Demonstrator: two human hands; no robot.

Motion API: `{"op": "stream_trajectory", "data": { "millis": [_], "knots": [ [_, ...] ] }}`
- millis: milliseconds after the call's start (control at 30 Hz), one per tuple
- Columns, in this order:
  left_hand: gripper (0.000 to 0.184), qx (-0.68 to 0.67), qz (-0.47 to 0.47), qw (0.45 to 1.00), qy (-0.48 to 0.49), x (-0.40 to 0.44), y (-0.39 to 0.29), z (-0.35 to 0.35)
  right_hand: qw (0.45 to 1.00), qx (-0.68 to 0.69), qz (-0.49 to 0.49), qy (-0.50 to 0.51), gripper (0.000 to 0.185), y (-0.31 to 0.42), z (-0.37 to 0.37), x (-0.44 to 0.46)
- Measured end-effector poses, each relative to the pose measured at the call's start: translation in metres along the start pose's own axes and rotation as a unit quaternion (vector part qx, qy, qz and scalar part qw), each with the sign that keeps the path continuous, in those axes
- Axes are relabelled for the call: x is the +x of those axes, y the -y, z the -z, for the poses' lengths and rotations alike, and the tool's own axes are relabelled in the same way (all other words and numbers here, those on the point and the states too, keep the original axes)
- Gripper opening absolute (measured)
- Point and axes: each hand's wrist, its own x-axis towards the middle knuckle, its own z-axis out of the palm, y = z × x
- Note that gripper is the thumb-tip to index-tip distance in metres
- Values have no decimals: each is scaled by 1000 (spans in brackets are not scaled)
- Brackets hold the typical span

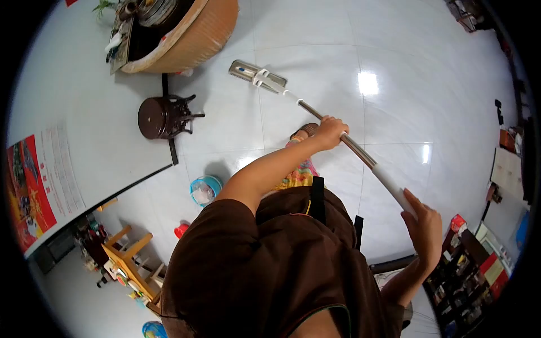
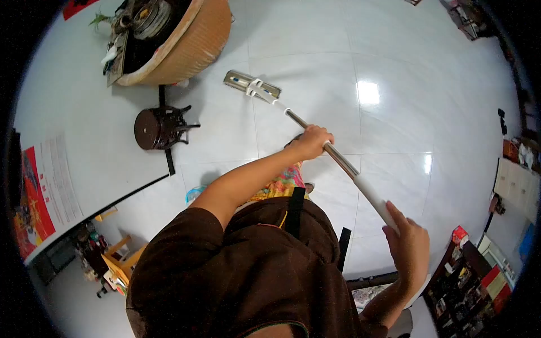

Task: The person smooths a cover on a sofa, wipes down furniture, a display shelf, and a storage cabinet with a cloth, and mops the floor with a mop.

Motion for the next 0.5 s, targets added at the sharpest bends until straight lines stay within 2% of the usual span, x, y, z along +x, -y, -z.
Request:
{"op": "stream_trajectory", "data": {
  "millis": [67, 233, 333, 433, 500],
  "knots": [
    [15, 0, -34, 999, 40, 21, -20, -15, 999, 17, -34, -15, 55, -17, -2, -21],
    [12, -12, -118, 979, 164, 73, -69, -64, 977, 68, -192, -55, 55, -24, -4, -67],
    [14, -7, -201, 967, 155, 98, -96, -90, 959, 84, -264, -61, 56, -25, -11, -83],
    [15, -6, -240, 954, 177, 123, -112, -100, 950, 111, -278, -86, 60, -22, -16, -85],
    [15, 0, -266, 948, 175, 138, -111, -104, 949, 120, -286, -53, 65, -22, -6, -73]
  ]
}}
